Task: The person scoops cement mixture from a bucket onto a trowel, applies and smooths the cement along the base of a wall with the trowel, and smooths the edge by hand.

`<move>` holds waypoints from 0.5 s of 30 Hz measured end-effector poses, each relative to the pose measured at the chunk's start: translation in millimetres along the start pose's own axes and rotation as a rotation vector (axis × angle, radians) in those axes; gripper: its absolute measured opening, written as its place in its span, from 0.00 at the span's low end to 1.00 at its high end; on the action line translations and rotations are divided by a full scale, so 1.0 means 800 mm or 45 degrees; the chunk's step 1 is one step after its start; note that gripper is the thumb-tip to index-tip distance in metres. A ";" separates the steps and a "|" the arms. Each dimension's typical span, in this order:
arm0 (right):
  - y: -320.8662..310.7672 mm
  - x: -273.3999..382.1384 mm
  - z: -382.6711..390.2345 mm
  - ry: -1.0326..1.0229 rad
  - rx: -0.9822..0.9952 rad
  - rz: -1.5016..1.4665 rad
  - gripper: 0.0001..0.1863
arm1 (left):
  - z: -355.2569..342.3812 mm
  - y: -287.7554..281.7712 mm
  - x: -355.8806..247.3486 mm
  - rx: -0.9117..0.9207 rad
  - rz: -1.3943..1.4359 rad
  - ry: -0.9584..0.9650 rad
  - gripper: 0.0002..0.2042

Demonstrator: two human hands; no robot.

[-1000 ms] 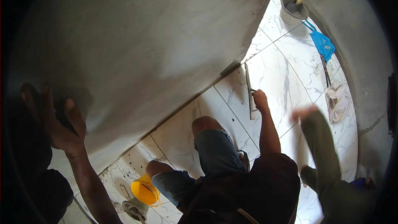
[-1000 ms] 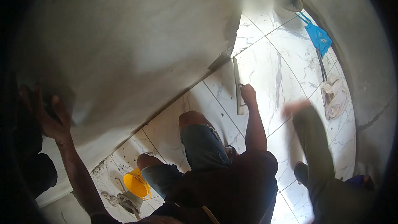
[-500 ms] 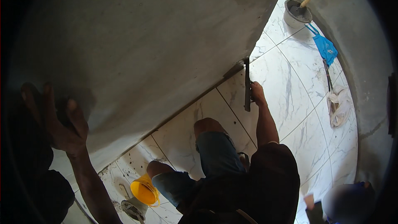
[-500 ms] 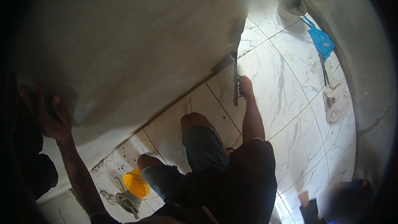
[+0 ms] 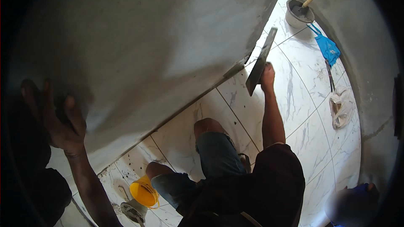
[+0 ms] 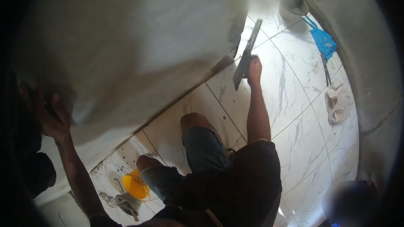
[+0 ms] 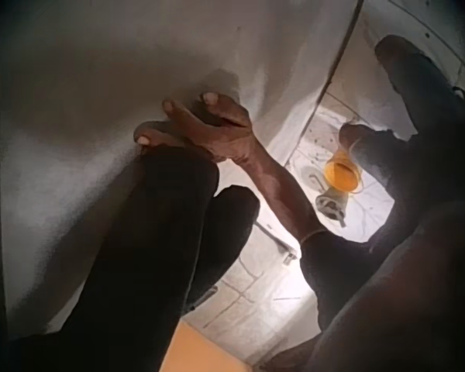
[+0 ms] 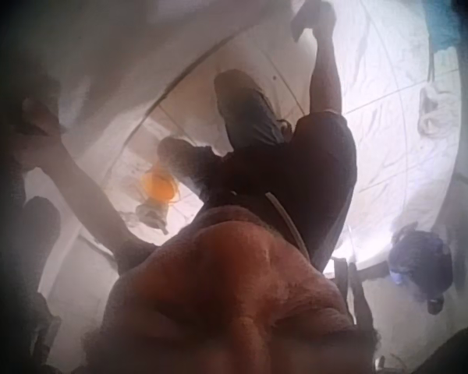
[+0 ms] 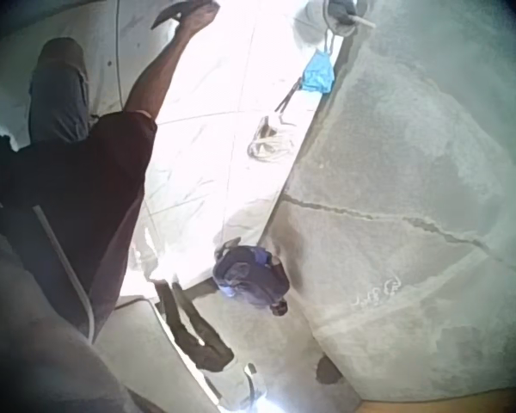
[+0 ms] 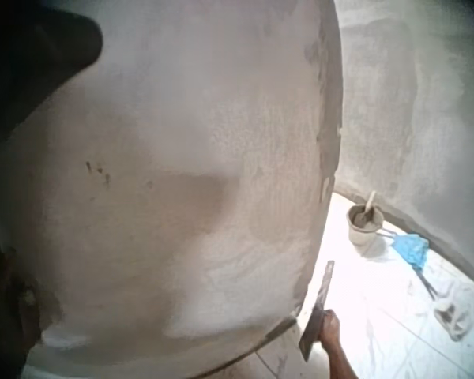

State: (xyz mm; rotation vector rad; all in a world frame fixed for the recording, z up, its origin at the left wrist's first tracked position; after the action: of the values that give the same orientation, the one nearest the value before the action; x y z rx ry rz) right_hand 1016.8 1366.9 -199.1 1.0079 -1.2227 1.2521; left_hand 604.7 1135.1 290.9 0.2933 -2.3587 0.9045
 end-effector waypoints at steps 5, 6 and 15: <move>0.049 -0.186 0.038 0.301 0.069 -0.436 0.21 | -0.002 0.001 -0.002 -0.055 0.028 0.016 0.22; 0.087 -0.202 0.054 0.498 0.037 -0.665 0.18 | -0.004 -0.006 0.001 -0.079 0.041 0.038 0.21; 0.207 -0.246 0.064 0.493 0.130 -1.033 0.18 | -0.007 -0.017 0.000 -0.052 -0.034 0.116 0.20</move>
State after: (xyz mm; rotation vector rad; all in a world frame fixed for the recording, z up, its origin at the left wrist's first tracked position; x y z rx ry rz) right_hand 862.5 1306.9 -402.2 1.1087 -0.3703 0.8012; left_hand 612.6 1128.8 301.1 0.2606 -2.2814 0.8384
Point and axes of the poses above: each hand's wrist, its own z-axis away from the middle knuckle, its own y-axis out of the palm, x = y × z, the point moved 7 cm from there along -z, towards the middle knuckle, and after that the axes turned 9 degrees about x, right-handed, at the moved point
